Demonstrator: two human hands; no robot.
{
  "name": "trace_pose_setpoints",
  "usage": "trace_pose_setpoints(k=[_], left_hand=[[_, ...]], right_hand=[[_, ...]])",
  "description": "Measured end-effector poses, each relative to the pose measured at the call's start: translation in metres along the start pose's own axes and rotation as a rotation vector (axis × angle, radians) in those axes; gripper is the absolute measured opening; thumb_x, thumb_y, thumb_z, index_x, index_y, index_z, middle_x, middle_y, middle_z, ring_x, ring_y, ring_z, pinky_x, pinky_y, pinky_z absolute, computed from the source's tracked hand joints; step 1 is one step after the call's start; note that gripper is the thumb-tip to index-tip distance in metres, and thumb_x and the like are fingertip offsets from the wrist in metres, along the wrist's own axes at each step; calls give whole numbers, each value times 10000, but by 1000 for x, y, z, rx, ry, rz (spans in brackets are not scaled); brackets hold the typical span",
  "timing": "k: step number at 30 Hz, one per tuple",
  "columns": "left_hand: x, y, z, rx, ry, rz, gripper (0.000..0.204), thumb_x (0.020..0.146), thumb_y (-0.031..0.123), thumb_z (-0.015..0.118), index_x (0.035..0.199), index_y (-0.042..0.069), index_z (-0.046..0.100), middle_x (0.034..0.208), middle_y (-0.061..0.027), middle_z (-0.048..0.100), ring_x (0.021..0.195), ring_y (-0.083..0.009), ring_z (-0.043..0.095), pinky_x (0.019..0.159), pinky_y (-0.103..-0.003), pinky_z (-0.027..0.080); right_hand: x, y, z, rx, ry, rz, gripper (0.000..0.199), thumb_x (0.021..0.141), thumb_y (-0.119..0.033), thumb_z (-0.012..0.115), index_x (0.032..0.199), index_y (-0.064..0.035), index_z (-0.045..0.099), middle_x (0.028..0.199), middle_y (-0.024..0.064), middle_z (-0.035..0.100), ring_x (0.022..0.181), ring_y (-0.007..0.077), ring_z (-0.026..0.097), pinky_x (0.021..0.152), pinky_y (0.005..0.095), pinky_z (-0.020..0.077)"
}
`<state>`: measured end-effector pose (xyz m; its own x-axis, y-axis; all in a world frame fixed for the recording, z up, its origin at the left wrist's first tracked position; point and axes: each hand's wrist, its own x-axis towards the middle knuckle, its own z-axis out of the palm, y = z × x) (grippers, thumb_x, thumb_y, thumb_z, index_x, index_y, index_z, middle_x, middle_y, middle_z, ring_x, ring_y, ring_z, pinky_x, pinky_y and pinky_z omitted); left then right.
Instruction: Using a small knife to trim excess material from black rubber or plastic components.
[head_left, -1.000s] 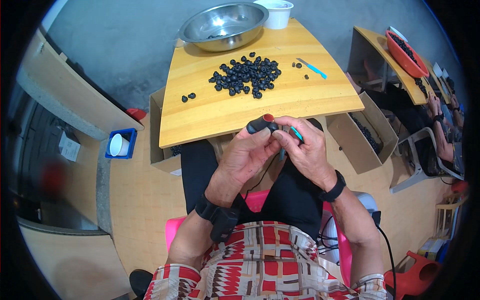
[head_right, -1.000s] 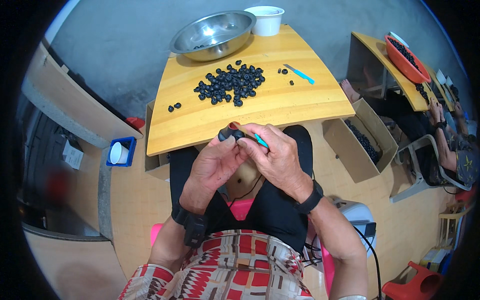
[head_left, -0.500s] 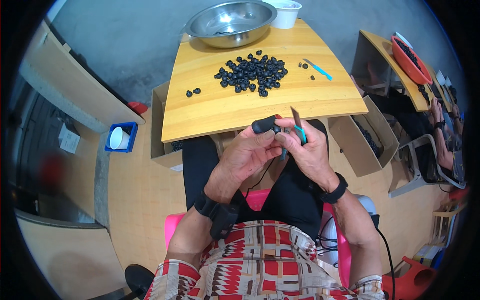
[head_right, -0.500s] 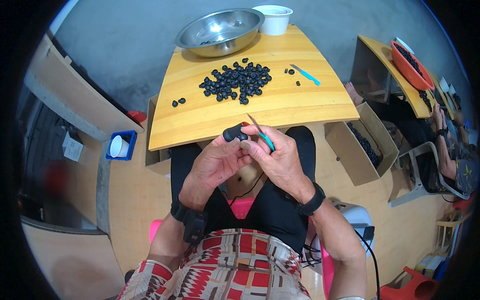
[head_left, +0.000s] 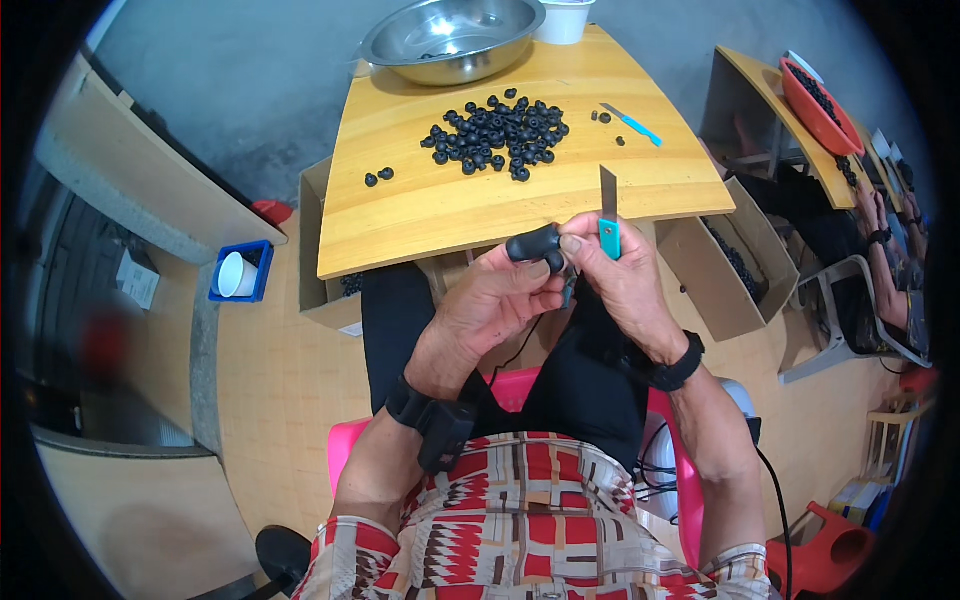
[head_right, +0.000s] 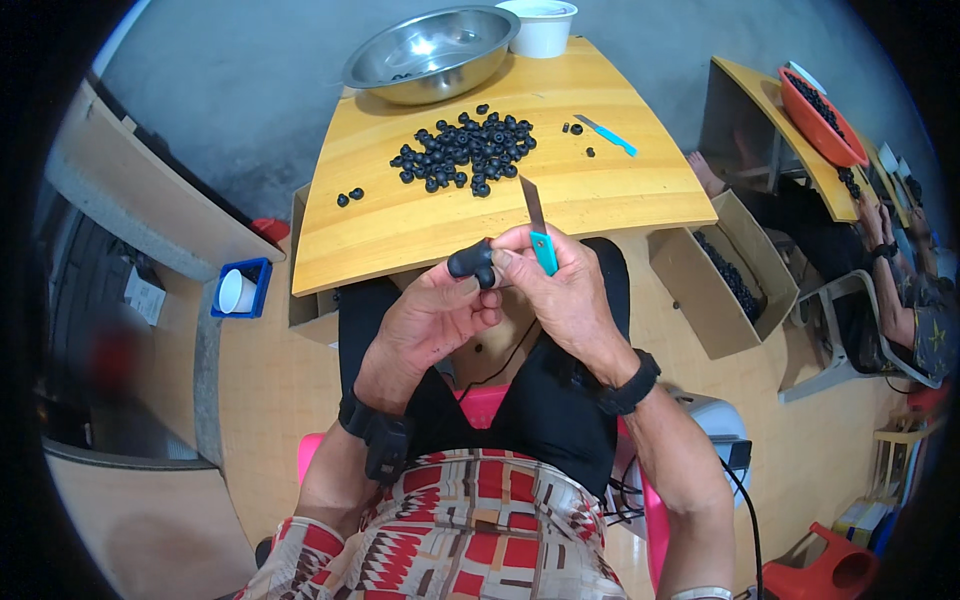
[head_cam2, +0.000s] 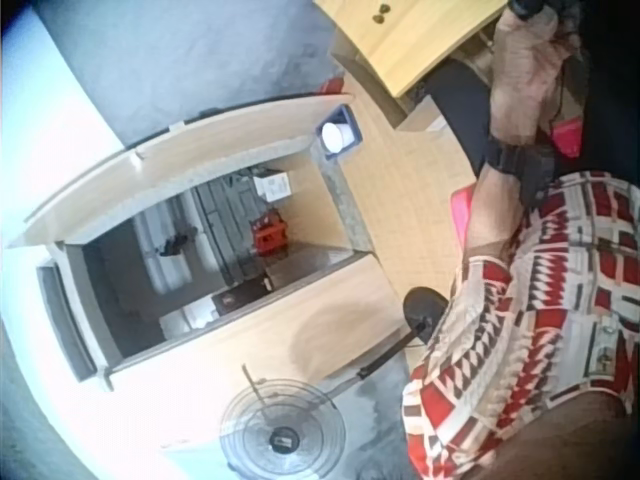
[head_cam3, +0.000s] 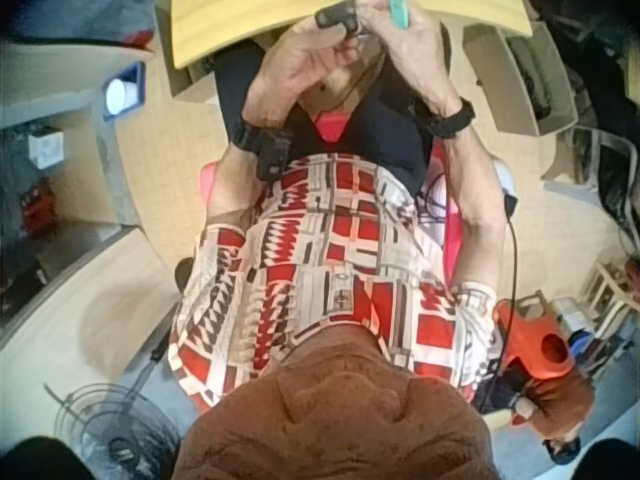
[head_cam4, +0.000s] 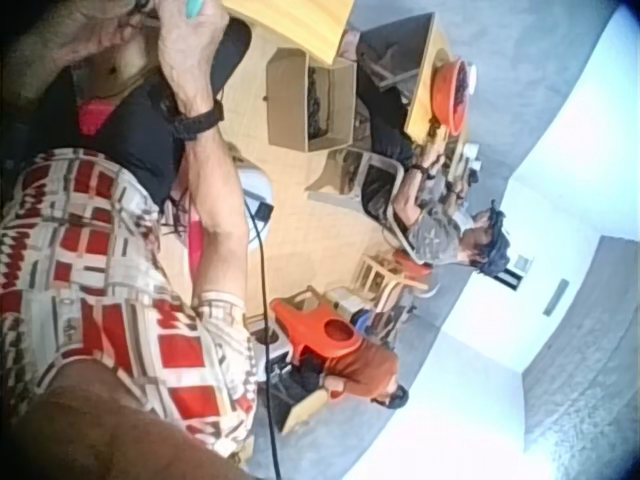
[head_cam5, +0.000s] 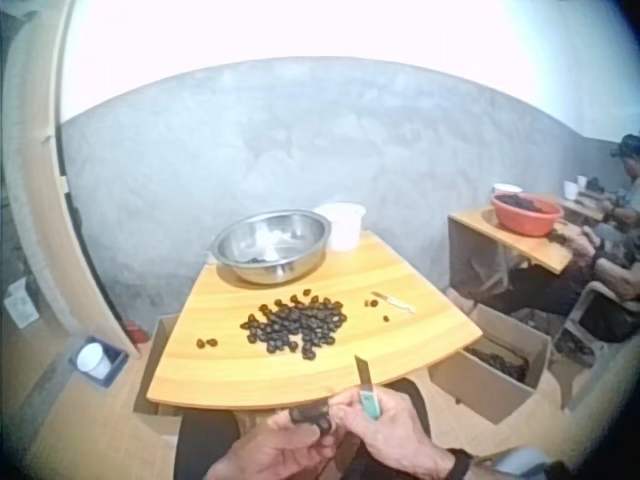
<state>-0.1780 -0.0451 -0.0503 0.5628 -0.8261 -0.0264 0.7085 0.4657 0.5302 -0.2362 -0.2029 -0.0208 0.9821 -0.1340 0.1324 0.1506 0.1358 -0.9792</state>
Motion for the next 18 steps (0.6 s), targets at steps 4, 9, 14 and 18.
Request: trace_pose_setpoints(k=[4, 9, 14, 18], left_hand=[[0, -1, -2, -30, -13, 30, 327, 837, 56, 582, 1152, 29, 499, 971, -71, 598, 849, -156, 602, 750, -294, 515], [-4, 3, 1, -42, 8, 90, 350, 849, 63, 565, 1183, 17, 470, 996, -90, 592, 864, -161, 596, 763, -299, 516], [-3, 3, 4, -88, 24, 74, 291, 854, 52, 549, 1133, 17, 473, 949, -106, 589, 841, -186, 593, 760, -328, 501], [-4, 5, 5, -102, 29, 74, 282, 858, 55, 544, 1127, 9, 474, 935, -113, 594, 821, -189, 603, 749, -326, 505]], right_hand=[[1, 11, -8, -464, 111, -343, 124, 824, -81, 598, 938, -35, 588, 762, 69, 618, 671, 115, 595, 587, 250, 468], [-2, 3, -10, -1144, 9, -707, 221, 708, -75, 632, 922, -71, 579, 694, 88, 527, 620, 259, 572, 525, 344, 458], [-2, 2, -8, -1212, 19, -727, 227, 702, -93, 643, 917, -70, 573, 704, 77, 521, 627, 243, 573, 519, 342, 452], [-1, 3, -7, -1218, 23, -698, 226, 697, -90, 644, 910, -69, 570, 704, 81, 523, 630, 246, 574, 520, 345, 451]])
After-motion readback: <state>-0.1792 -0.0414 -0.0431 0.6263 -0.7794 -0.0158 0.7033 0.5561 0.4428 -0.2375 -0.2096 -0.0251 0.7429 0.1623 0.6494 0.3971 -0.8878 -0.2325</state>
